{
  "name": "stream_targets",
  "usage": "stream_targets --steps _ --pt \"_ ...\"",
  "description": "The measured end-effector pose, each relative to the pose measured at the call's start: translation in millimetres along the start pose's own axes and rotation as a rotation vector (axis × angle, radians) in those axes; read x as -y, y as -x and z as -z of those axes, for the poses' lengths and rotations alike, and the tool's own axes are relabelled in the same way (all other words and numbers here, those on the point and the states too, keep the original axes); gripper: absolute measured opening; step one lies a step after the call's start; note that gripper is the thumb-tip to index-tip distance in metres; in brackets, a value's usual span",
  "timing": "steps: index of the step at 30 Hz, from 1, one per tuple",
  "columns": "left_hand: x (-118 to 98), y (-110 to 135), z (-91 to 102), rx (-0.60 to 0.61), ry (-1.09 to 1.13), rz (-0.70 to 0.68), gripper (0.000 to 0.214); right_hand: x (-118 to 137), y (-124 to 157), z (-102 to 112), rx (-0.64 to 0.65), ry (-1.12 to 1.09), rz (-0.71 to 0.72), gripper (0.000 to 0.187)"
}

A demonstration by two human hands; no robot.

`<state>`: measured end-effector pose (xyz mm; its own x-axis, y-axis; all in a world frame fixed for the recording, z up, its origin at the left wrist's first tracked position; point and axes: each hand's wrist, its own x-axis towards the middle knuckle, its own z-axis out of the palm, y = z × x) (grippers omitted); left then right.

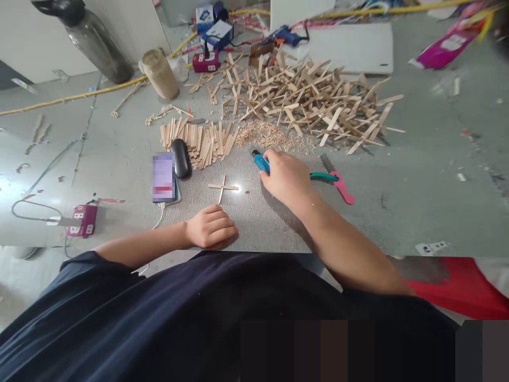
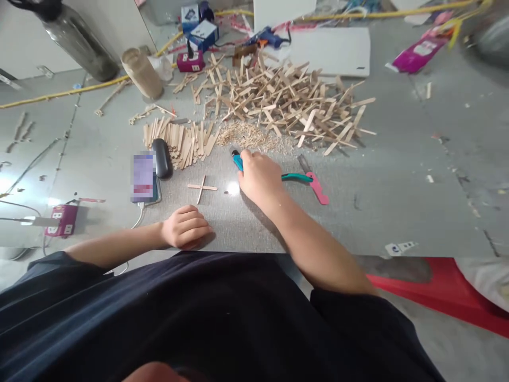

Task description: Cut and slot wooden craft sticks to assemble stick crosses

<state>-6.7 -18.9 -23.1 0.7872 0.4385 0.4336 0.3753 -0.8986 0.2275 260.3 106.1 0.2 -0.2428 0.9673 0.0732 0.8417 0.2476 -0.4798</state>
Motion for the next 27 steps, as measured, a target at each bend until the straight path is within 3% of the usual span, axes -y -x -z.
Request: stream_targets --steps 2,4,8,11,14,18,27 --pt "0 -3 7.1 0.068 -0.054 0.167 0.015 1 -2 3 -0.004 -0.073 -0.014 0.031" --pt "7 -11 21.0 0.123 -0.146 0.419 0.023 3 -3 7 -0.007 -0.177 -0.017 0.029" --pt "37 -40 56.3 0.150 -0.372 1.039 0.047 6 -3 17 -0.060 -0.443 -0.003 0.024" --pt "60 -62 70.4 0.238 -0.431 1.343 0.048 8 -1 21 -0.118 -0.652 -0.003 0.022" --pt "68 -76 70.2 0.332 -0.442 1.487 0.048 8 1 18 -0.131 -0.837 -0.026 0.026" --pt "66 -86 65.0 0.376 -0.432 1.576 0.050 0 4 11 -0.119 -1.006 -0.071 0.038" --pt "52 -84 68.4 0.225 -0.410 1.667 0.052 -18 12 2 -0.082 -1.205 -0.151 0.050"
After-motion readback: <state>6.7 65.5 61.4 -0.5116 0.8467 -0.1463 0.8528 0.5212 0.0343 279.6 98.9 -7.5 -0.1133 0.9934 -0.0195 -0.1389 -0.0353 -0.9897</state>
